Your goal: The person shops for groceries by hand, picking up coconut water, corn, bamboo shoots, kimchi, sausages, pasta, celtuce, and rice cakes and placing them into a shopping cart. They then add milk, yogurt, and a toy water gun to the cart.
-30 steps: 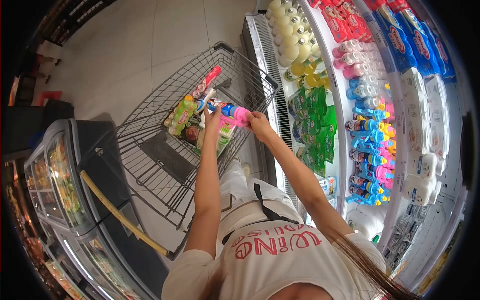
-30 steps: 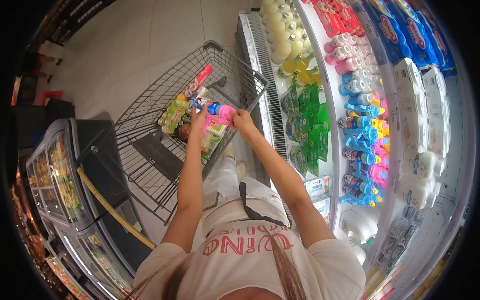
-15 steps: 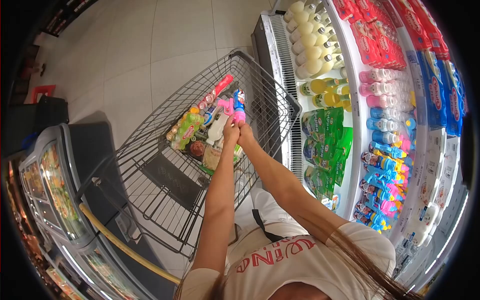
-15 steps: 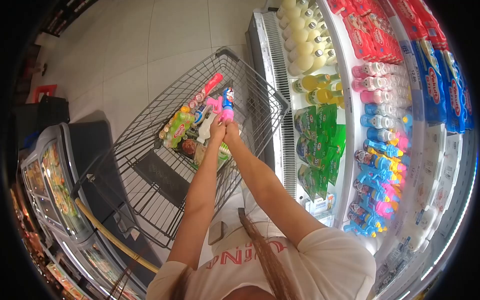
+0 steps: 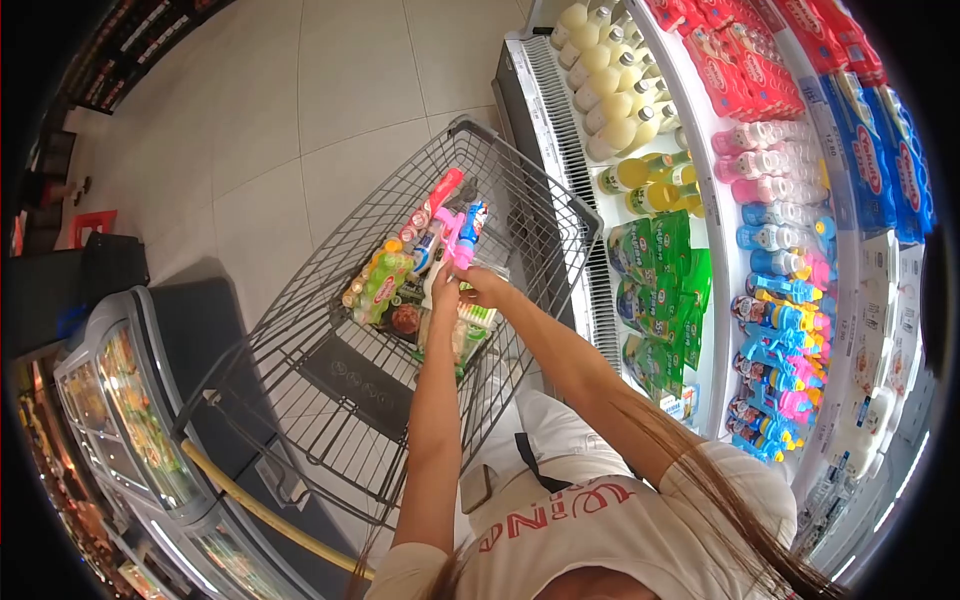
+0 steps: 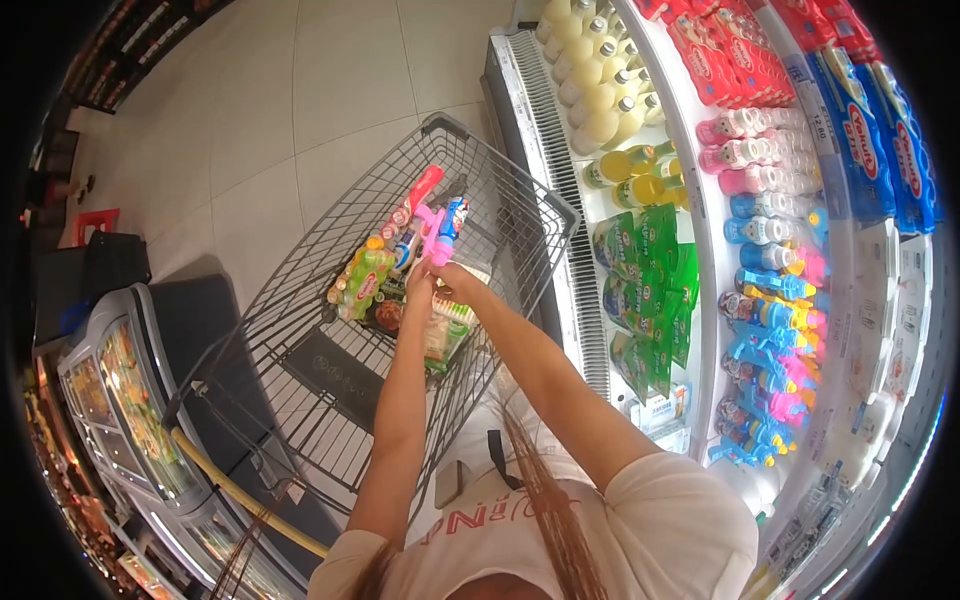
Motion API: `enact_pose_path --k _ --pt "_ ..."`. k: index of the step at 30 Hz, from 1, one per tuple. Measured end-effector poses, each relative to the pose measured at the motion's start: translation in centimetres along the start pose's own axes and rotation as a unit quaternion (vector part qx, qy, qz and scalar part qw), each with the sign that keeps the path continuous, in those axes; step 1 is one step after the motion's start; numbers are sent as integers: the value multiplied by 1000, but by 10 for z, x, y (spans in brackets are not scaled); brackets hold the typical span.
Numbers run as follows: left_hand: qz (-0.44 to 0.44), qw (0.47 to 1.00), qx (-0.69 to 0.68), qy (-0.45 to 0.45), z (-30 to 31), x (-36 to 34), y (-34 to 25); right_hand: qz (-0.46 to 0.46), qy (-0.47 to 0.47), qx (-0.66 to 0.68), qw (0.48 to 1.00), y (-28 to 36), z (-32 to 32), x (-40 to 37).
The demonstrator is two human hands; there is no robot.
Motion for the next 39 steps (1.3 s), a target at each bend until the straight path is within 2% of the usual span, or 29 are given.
enact_pose_path --k 2,4,5,6,7,10,11,14,15,17,19,20,25,29,32,36,39 --pt "2 998 58 9 4 -35 2 5 13 -39 999 -7 9 -28" --pt "68 983 161 56 13 -86 -1 40 -6 -125 991 -15 12 -85" --pt "115 961 235 86 14 -116 -7 152 -40 -256 954 -25 19 -105" --pt "91 937 319 109 12 -150 -13 258 -77 -376 887 -41 25 -130" --pt "64 905 399 133 5 -180 -15 315 -81 -421 847 -52 26 -161" --pt "8 853 500 150 -9 -254 -10 452 -90 -543 702 -88 15 -238" --pt "-17 847 520 106 -13 -266 -3 490 -94 -577 646 -100 12 -252" --pt "-102 815 570 -9 -16 -303 20 560 -89 -557 607 -150 13 -245" --pt "-144 801 580 -36 -18 -314 25 523 -69 -576 625 -152 16 -251" --pt "-231 765 593 -96 -32 -330 28 524 -78 -574 625 -157 20 -256" --pt "-254 736 619 -97 -21 -328 43 523 -82 -549 647 -170 21 -254" --pt "-268 724 628 -100 -18 -323 51 522 -85 -555 642 -175 22 -253" --pt "-254 706 654 -94 -12 -344 61 487 -108 -586 639 -204 20 -258" --pt "-265 693 664 -90 5 -352 72 542 -147 -537 630 -235 18 -244" --pt "-275 680 676 -75 10 -366 82 512 -140 -532 660 -253 18 -252" --pt "-269 684 676 -49 25 -382 100 525 -173 -521 651 -286 19 -258" --pt "-271 675 686 -36 25 -401 109 569 -220 -509 607 -311 20 -245"
Point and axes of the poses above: each hand's wrist, its own x-axis towards the middle knuckle, its own z-axis out of the back of the hand, y = z × x, the point moved 2 cm from there along x, towards the middle knuckle, and after that the axes turned 1 degree about y, right-handed, at the moved point
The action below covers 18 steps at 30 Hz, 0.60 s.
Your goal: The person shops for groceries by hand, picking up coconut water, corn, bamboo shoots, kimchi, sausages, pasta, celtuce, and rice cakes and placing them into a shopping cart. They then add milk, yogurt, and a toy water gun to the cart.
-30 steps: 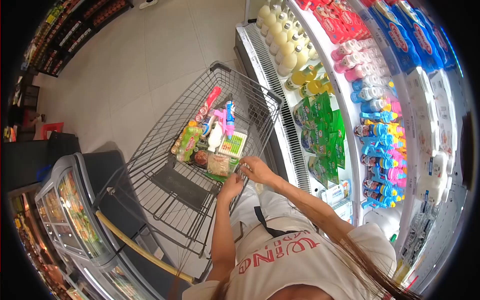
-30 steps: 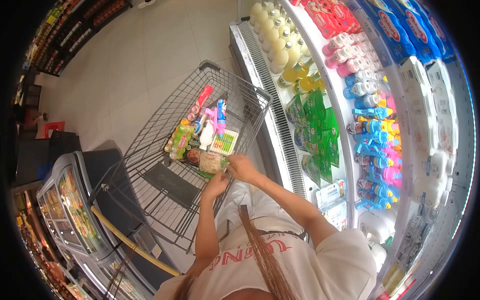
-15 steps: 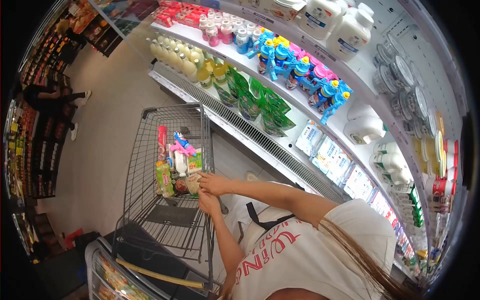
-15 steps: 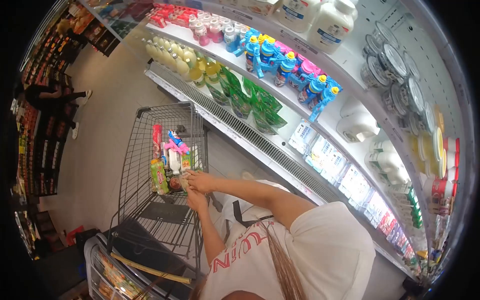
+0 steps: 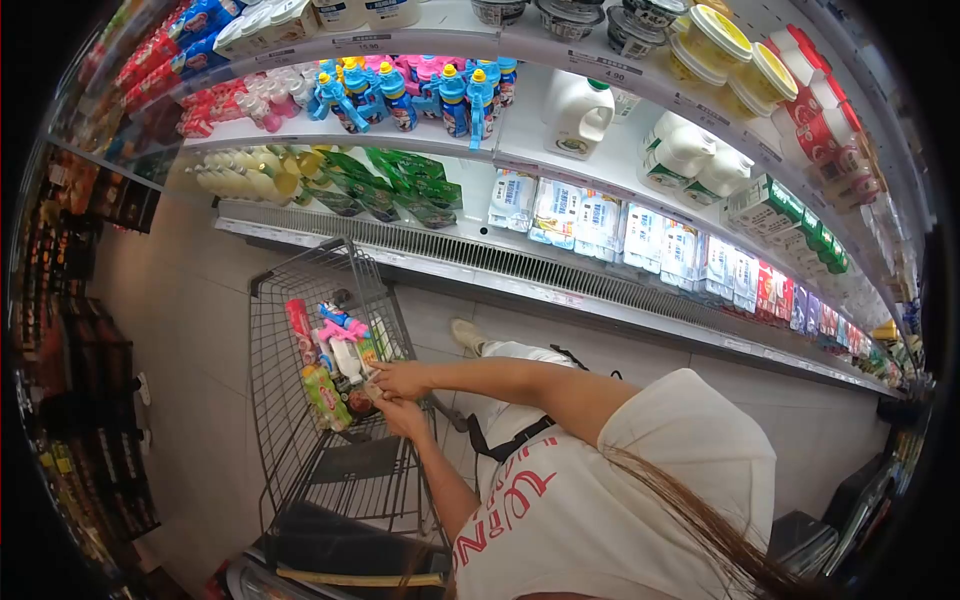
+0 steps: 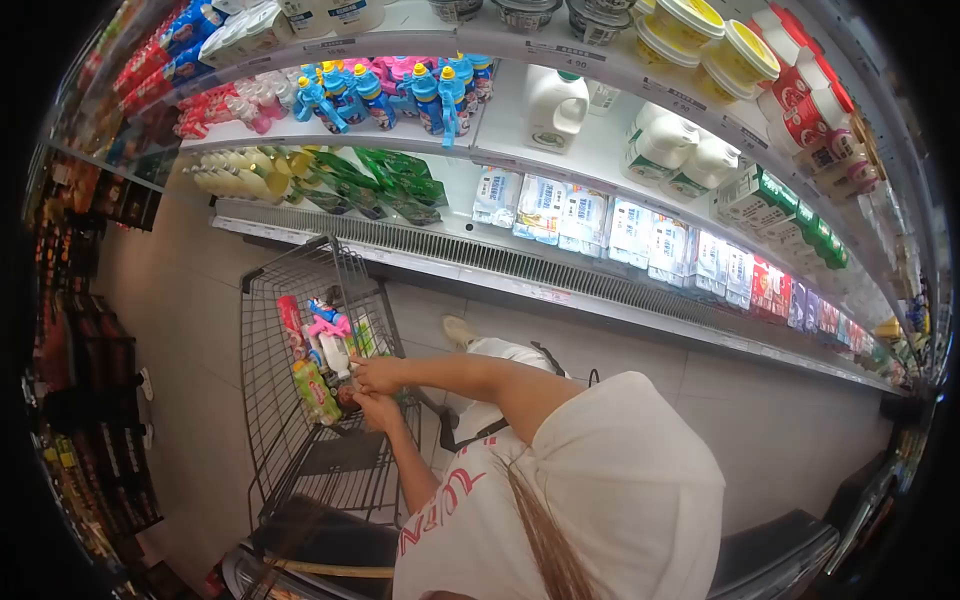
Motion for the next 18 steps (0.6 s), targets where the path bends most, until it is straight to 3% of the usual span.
enact_pose_path --k 3,6,9,10,13,14,18 --pt "-18 1000 6 11 4 -34 -1 34 -1 -3 999 14 -3 -28" --pt "-20 999 20 26 10 -62 -8 -49 11 89 995 40 24 -57" --pt "-34 999 21 26 16 -103 -3 13 101 -9 995 64 31 -86" --pt "-45 999 19 21 14 -114 3 28 80 -8 996 67 25 -98" --pt "-54 998 30 20 5 -132 1 6 -126 72 989 65 2 -123" --pt "-49 998 35 27 7 -145 2 48 -136 52 988 67 -3 -132" --pt "-60 998 4 31 8 -194 13 58 10 23 998 105 27 -172"
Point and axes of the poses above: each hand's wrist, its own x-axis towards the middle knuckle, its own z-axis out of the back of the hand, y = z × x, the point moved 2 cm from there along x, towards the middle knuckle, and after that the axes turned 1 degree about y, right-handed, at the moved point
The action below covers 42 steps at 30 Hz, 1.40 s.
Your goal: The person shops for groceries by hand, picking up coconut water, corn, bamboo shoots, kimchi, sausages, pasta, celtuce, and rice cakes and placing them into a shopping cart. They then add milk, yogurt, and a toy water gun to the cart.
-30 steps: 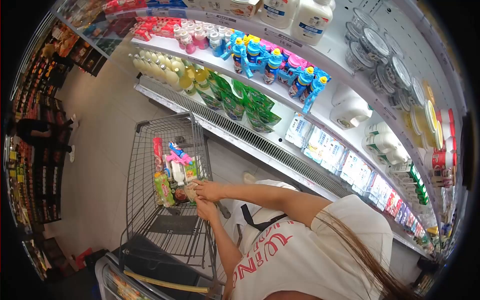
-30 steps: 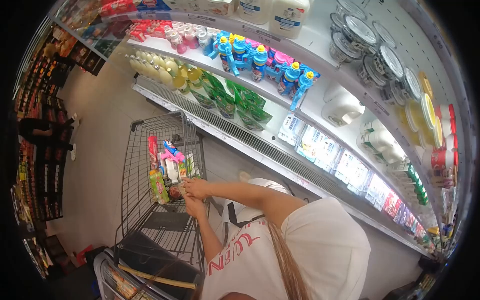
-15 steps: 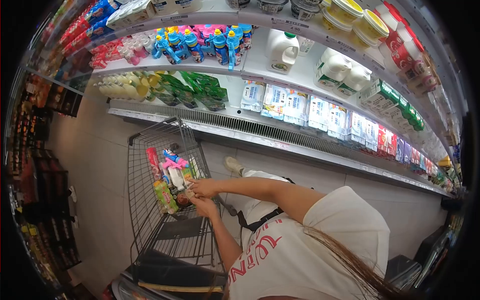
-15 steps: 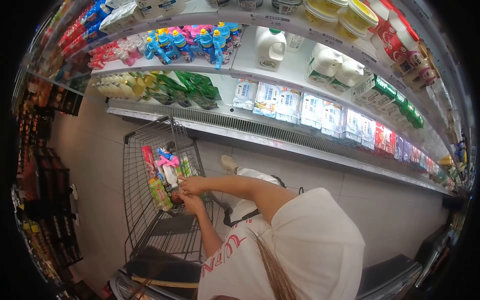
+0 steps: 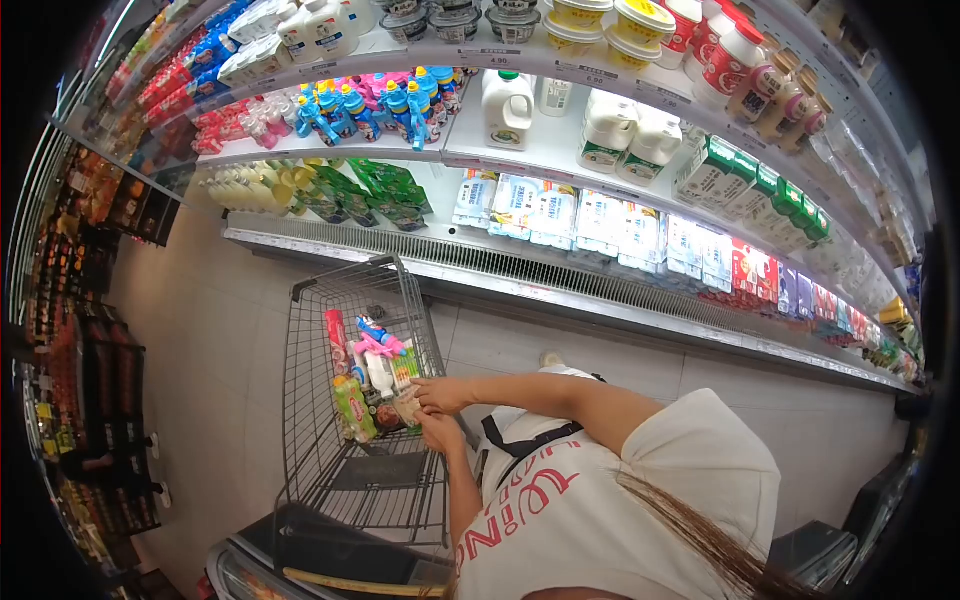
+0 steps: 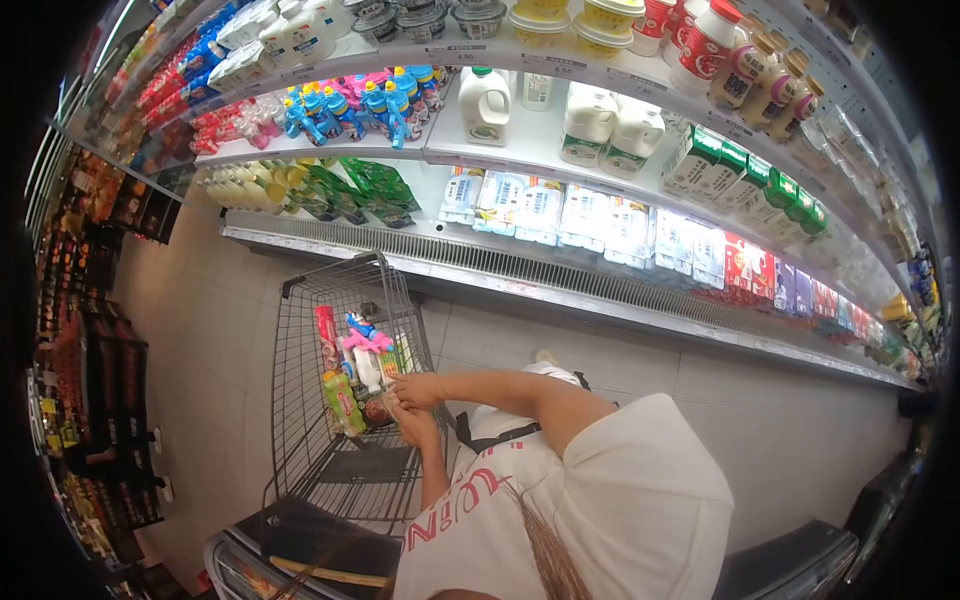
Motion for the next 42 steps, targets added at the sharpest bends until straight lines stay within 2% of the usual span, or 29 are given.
enact_pose_path --k 2,5,8,11,14,17,20,23,26,29,32,34,37,38,41,42 --pt "2 1000 11 4 -6 4 -1 18 41 -13 999 -2 8 -1" --pt "23 999 25 10 -11 -27 -8 52 -3 -15 999 7 -2 -31" --pt "26 999 20 -2 -21 -49 -11 22 -15 7 1000 9 -11 -54" --pt "18 999 37 -5 -35 -55 -9 48 -72 -42 995 6 -22 -70" --pt "26 999 36 -5 -38 -83 -16 14 6 -36 999 21 -9 -95" --pt "34 998 46 -18 -44 -89 -28 -16 -37 27 999 21 -5 -108" --pt "35 996 70 -30 -56 -113 -36 -22 -4 42 999 28 1 -131" --pt "45 996 66 -42 -64 -122 -40 -1 26 10 1000 24 -1 -140" --pt "48 995 71 -58 -75 -135 -43 6 2 48 999 27 4 -153" --pt "68 992 84 -70 -80 -139 -44 44 27 14 999 31 17 -158" --pt "67 993 73 -66 -85 -138 -39 -8 -22 81 996 28 -2 -158" --pt "66 994 56 -63 -84 -140 -41 -2 34 71 997 24 -4 -156" --pt "65 994 48 -78 -83 -141 -38 6 52 65 997 24 -6 -151" --pt "66 993 49 -82 -84 -141 -38 -36 104 92 990 21 -6 -153" --pt "87 992 52 -80 -85 -143 -41 -67 46 109 991 24 -2 -163" --pt "96 991 54 -80 -86 -142 -42 -71 63 100 990 20 -3 -163"
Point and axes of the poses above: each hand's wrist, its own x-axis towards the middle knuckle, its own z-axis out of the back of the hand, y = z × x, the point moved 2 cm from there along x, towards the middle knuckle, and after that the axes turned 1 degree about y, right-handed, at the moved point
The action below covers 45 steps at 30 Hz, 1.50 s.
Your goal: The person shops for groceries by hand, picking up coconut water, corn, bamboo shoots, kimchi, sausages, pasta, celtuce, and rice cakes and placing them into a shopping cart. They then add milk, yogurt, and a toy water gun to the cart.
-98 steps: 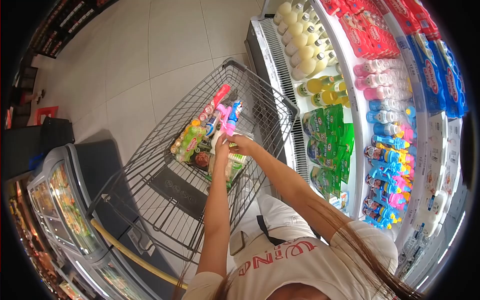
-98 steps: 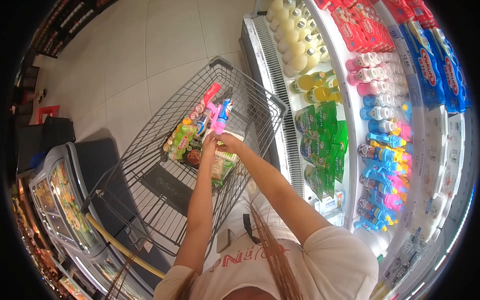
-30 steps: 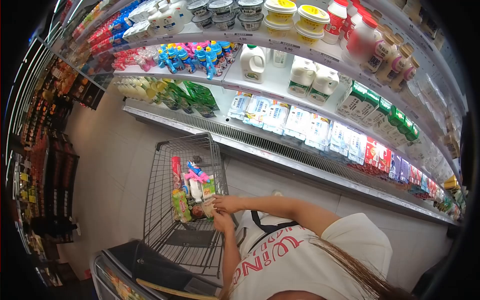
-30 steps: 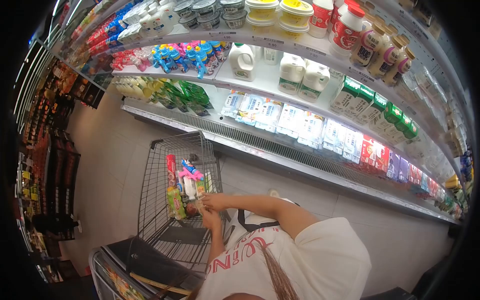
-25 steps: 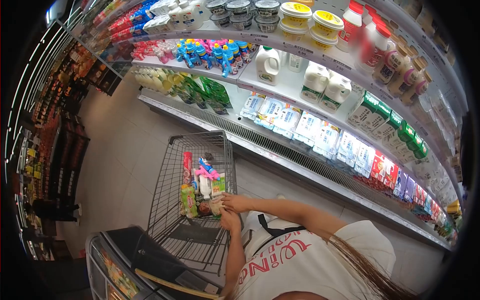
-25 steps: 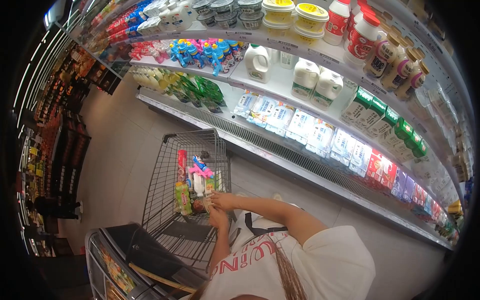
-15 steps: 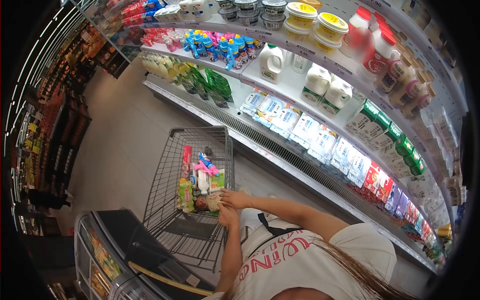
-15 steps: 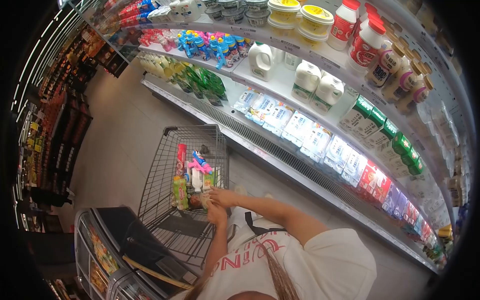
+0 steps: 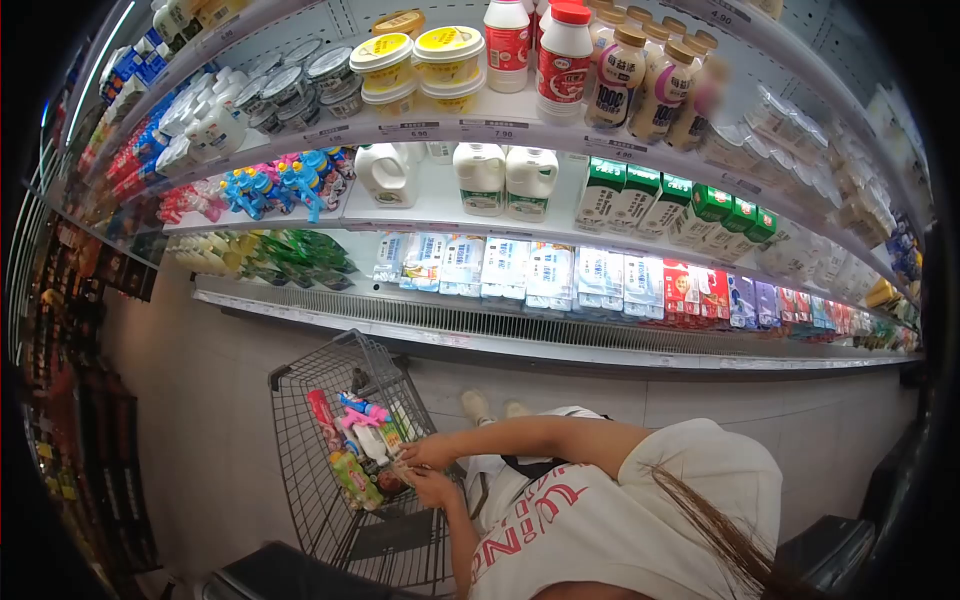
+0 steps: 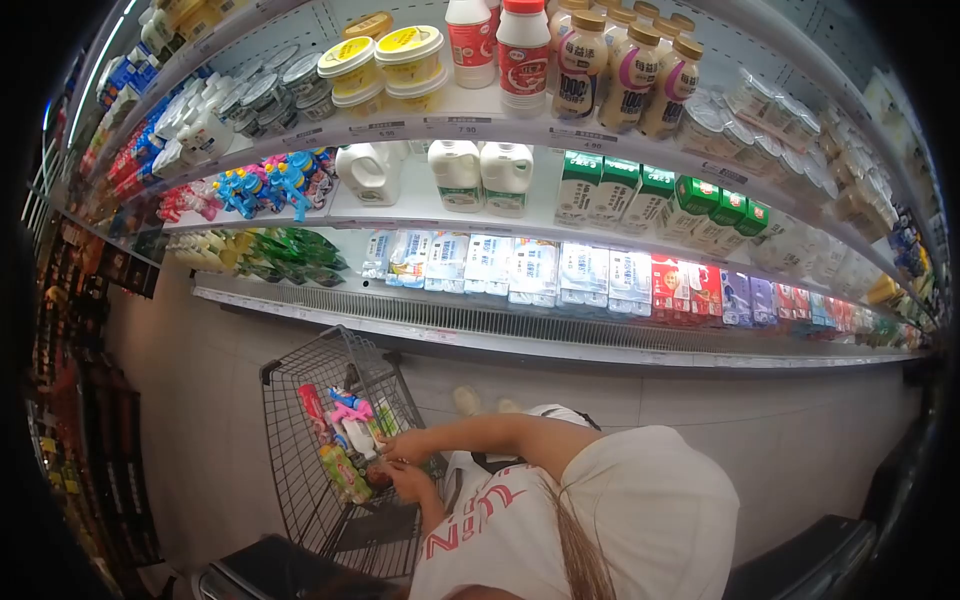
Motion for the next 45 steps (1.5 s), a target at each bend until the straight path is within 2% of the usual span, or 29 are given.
enact_pose_path --k 2,8,9,10,11,13,14,16,18,19,20,21,22,23,24,25,26,27,29,30,32,33,36,39,40,43,44,45 --pt "-23 1000 3 -10 -5 1 0 -8 37 -12 999 -5 -8 7" --pt "-18 1000 -18 19 -6 2 2 40 -1 7 999 -26 -19 8" --pt "-15 999 -29 25 -9 3 8 34 4 5 999 -23 -21 5" --pt "19 995 -57 82 -5 5 5 30 6 3 1000 -13 -8 1" --pt "7 994 -73 84 -10 10 11 25 8 -2 1000 -7 6 0" --pt "-18 991 -104 86 -21 25 21 -36 79 52 995 -13 22 4" --pt "-21 997 -59 45 -20 29 19 -67 112 78 988 -17 32 7" --pt "-25 999 28 -34 4 37 -24 -112 35 103 988 -31 77 5" --pt "-91 990 -108 22 5 66 -79 -125 -126 89 980 -48 144 -6" --pt "-168 958 -224 60 -24 89 -102 -146 -235 70 958 -57 179 -10" --pt "-145 886 -418 142 -50 110 -140 -194 -305 80 929 -65 220 -14" --pt "-182 851 -458 180 -52 123 -193 -243 -373 88 891 -79 256 -18" --pt "-201 832 -464 230 -26 128 -253 -254 -471 82 841 -87 294 -24" --pt "-230 764 -546 254 -28 139 -301 -251 -534 27 807 -109 324 -30" --pt "-264 734 -555 289 -29 153 -347 -281 -572 25 770 -110 360 -37" --pt "-208 673 -611 362 -21 159 -389 -280 -604 -46 744 -133 388 -43" --pt "-171 647 -623 405 -16 166 -423 -293 -601 16 743 -121 417 -48" --pt "-167 612 -639 435 -29 179 -452 -290 -608 -38 739 -133 437 -48" --pt "-124 602 -638 464 -36 192 -495 -275 -615 -154 723 -165 476 -50" --pt "-125 600 -631 476 -43 195 -508 -252 -604 -160 739 -156 492 -50" --pt "-112 602 -614 498 -57 202 -525 -289 -571 -75 765 -186 512 -46" --pt "-122 587 -620 506 -63 203 -528 -313 -548 -31 775 -192 516 -45" --pt "-129 558 -626 530 -69 201 -517 -395 -465 89 787 -179 515 -39" --pt "-71 544 -644 534 -61 200 -495 -404 -475 -19 782 -153 479 -25" --pt "-68 535 -636 552 -61 202 -487 -376 -508 -114 767 -158 459 -21" --pt "-77 514 -643 562 -58 201 -462 -297 -592 -245 708 -142 425 -18" --pt "-89 526 -640 553 -55 199 -454 -283 -593 -243 714 -131 423 -19" --pt "-174 564 -624 511 -45 193 -441 -290 -604 -158 725 -125 420 -27"
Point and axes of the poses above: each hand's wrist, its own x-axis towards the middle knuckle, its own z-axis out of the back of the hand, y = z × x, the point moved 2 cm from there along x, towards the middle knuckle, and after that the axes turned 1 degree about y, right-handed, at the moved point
